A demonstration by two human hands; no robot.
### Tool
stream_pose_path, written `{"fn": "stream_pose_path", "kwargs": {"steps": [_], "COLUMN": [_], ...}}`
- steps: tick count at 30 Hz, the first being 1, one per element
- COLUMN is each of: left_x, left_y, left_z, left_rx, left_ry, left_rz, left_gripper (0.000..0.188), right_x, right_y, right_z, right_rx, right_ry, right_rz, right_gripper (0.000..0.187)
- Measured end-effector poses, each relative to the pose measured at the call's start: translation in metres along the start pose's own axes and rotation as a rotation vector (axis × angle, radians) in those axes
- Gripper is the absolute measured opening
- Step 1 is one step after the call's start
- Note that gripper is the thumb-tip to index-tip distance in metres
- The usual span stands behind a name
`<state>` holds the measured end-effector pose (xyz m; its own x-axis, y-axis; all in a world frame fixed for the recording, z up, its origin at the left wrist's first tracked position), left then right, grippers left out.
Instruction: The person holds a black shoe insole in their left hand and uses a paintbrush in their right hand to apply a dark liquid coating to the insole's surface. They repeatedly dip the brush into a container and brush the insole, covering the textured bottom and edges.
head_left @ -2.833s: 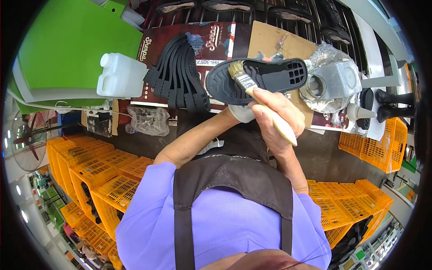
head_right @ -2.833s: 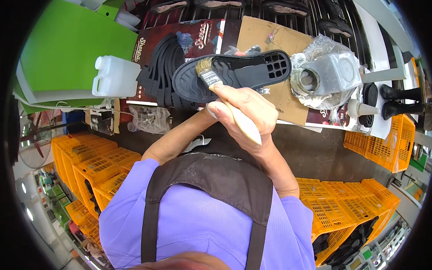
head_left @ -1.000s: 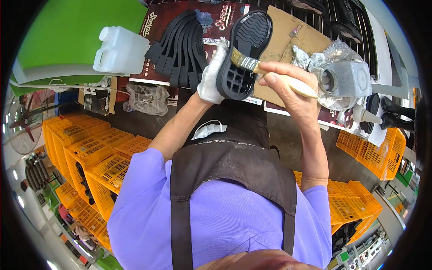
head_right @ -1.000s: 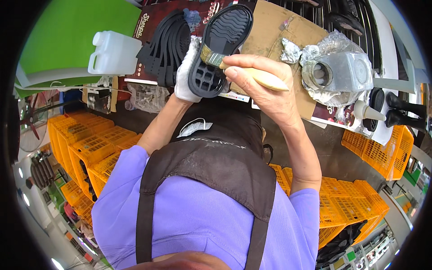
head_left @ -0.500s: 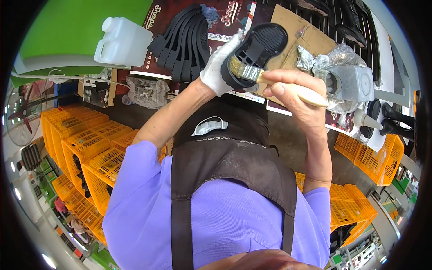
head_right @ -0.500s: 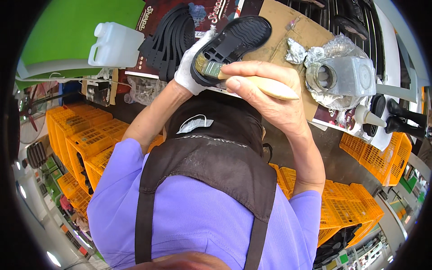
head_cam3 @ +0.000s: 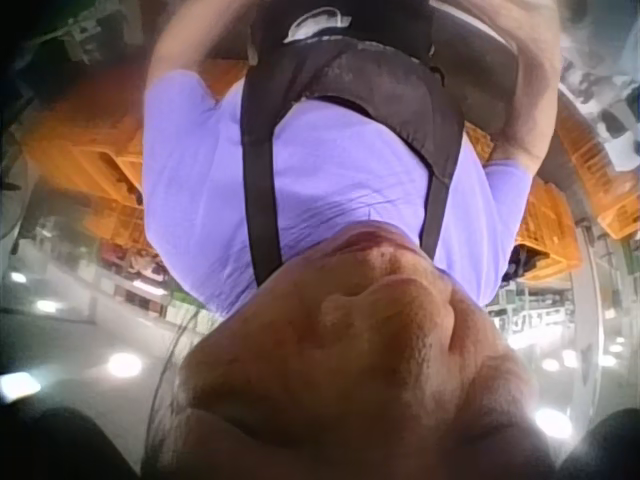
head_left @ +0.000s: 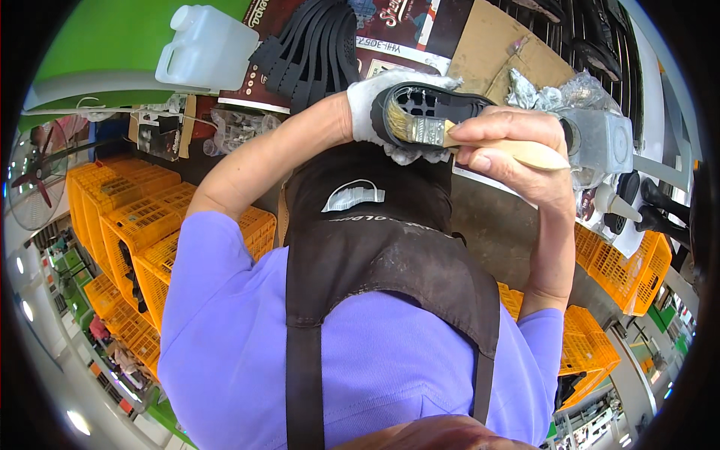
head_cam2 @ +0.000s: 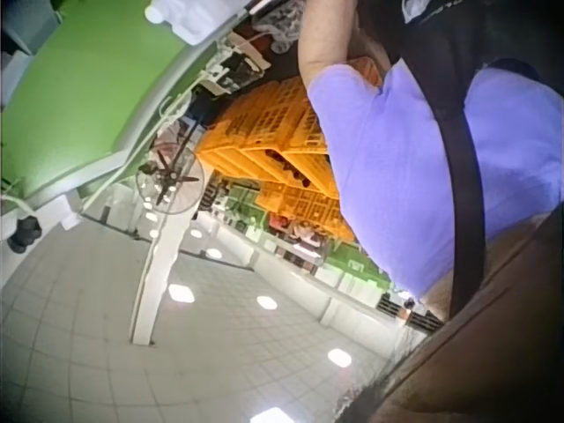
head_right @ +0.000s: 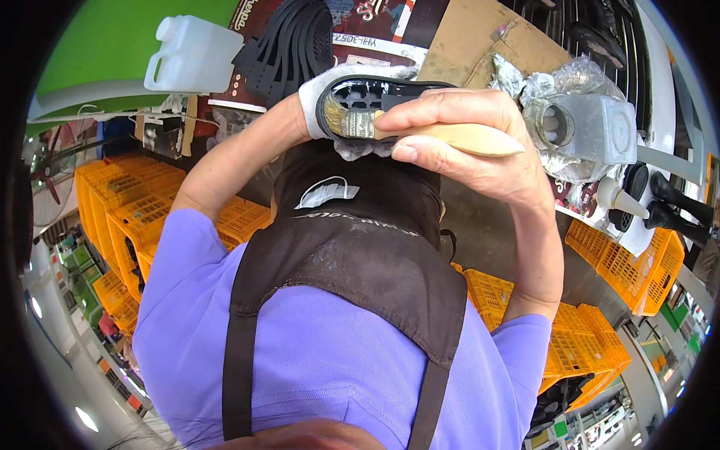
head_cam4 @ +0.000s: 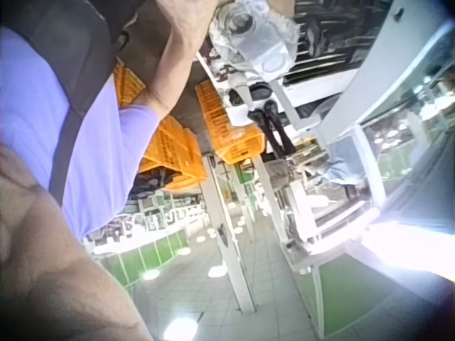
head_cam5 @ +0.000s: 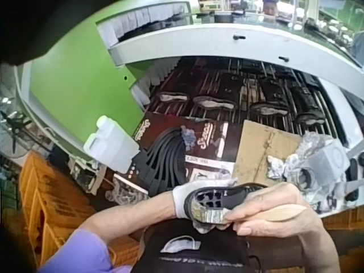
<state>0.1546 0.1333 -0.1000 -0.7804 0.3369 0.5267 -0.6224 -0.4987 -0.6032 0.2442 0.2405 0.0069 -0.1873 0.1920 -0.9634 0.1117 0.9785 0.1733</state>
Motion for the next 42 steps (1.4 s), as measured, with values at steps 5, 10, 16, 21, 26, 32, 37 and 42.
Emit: {"fn": "stream_pose_path", "kwargs": {"steps": [5, 10, 16, 21, 26, 32, 37, 42], "left_x": [0.000, 0.006, -0.001, -0.002, 0.006, 0.001, -0.006, -0.009], "left_y": [-0.002, -0.003, 0.009, 0.014, 0.001, -0.004, -0.025, -0.028], "left_z": [-0.003, -0.002, -0.012, -0.011, -0.001, -0.005, -0.004, 0.002], "left_rx": [-0.071, -0.276, -0.265, -0.174, 0.057, 0.038, -0.009, -0.162], "left_ry": [-0.003, -0.338, -0.212, 0.052, 0.232, -0.039, 0.082, 0.132], "left_rz": [-0.283, -0.725, -0.591, -0.376, -0.040, 0.390, 0.405, 0.406], "left_gripper": [0.045, 0.031, 0.051, 0.037, 0.052, 0.052, 0.056, 0.060], "right_x": [0.006, 0.010, 0.013, 0.016, 0.010, -0.006, -0.015, -0.006], "right_y": [0.002, 0.007, 0.009, 0.025, 0.059, 0.066, 0.031, 0.044], "right_z": [-0.007, -0.013, -0.015, 0.000, 0.021, 0.040, 0.043, 0.046], "right_rx": [-0.199, -0.342, -0.484, -0.481, -0.301, 0.107, 0.003, 0.208], "right_ry": [-0.094, -0.097, -0.061, -0.070, 0.007, 0.207, 0.266, 0.221], "right_rz": [-0.101, -0.051, -0.037, 0.087, 0.288, 0.312, 0.439, 0.542], "right_gripper": [0.021, 0.022, 0.020, 0.019, 0.018, 0.025, 0.028, 0.027]}}
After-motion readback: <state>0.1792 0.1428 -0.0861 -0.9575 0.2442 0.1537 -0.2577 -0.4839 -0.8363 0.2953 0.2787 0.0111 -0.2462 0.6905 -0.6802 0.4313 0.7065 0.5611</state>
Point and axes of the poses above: each hand's wrist, its own z-axis away from the middle knuckle, its own y-axis out of the back of the hand, x = y × z, the point moved 5 cm from there along -z, towards the middle knuckle, and after that the axes turned 12 degrees about x, right-handed, at the moved point
